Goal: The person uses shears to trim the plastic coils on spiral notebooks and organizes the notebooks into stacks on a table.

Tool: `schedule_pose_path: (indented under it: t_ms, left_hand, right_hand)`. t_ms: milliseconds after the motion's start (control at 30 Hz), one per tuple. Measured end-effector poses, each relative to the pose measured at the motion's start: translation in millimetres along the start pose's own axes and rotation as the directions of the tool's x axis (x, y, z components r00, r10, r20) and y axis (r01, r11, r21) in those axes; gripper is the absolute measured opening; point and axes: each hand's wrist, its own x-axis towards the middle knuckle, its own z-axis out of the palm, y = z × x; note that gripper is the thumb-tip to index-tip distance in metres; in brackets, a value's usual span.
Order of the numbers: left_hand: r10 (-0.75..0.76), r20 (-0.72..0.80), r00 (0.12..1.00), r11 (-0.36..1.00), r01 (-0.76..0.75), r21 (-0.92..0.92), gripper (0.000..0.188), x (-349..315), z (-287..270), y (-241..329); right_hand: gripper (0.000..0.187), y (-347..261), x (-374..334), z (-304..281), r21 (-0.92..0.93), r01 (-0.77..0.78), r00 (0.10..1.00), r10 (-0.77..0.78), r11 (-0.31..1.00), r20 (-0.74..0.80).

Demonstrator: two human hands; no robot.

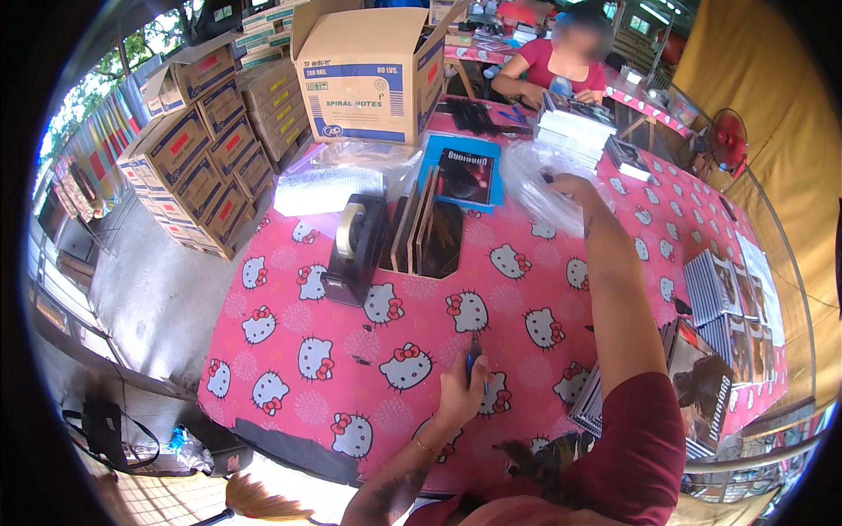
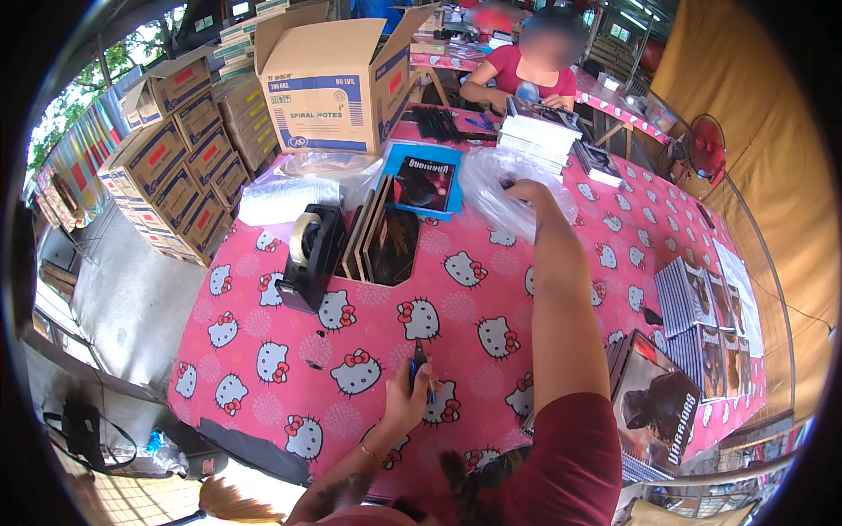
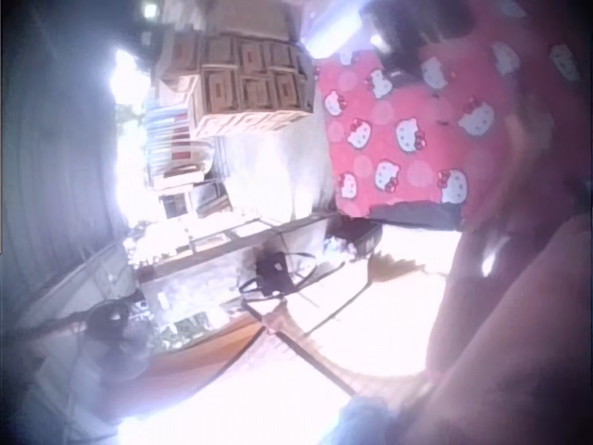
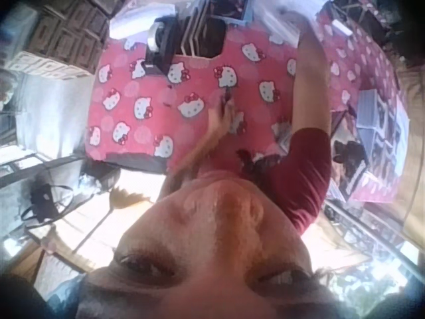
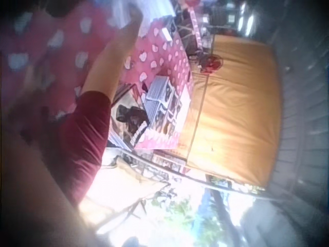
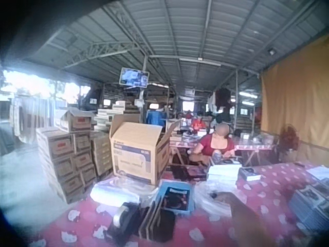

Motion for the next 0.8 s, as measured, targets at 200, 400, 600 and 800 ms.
schedule_pose_path:
  t_ms: [200,400,600,800]
  left_hand:
    - [-0.025,0.022,0.999,0.989,0.028,-0.148,0.022,-0.9,5.0,-5.9]
    - [-0.042,0.007,0.999,0.964,0.043,-0.262,0.019,5.1,-0.5,-34.6]
    - [-0.039,0.135,0.99,0.976,0.066,-0.205,0.035,-26.9,15.5,32.3]
    - [0.087,0.362,0.928,0.947,0.036,-0.32,0.051,-120.2,72.3,113.0]
  right_hand:
    - [0.073,-11.8,-66.0,-74.2,0.096,-0.02,0.991,0.007,0.995,0.134]
    - [0.058,-31.5,-258.1,-197.5,-0.181,0.481,0.769,-0.512,0.858,-0.383]
    - [0.07,25.2,-507.2,-152.2,0.123,0.679,0.728,-0.642,0.724,-0.24]
    - [0.073,66.7,-570.3,-34.2,-0.132,0.756,0.626,-0.767,0.641,-0.141]
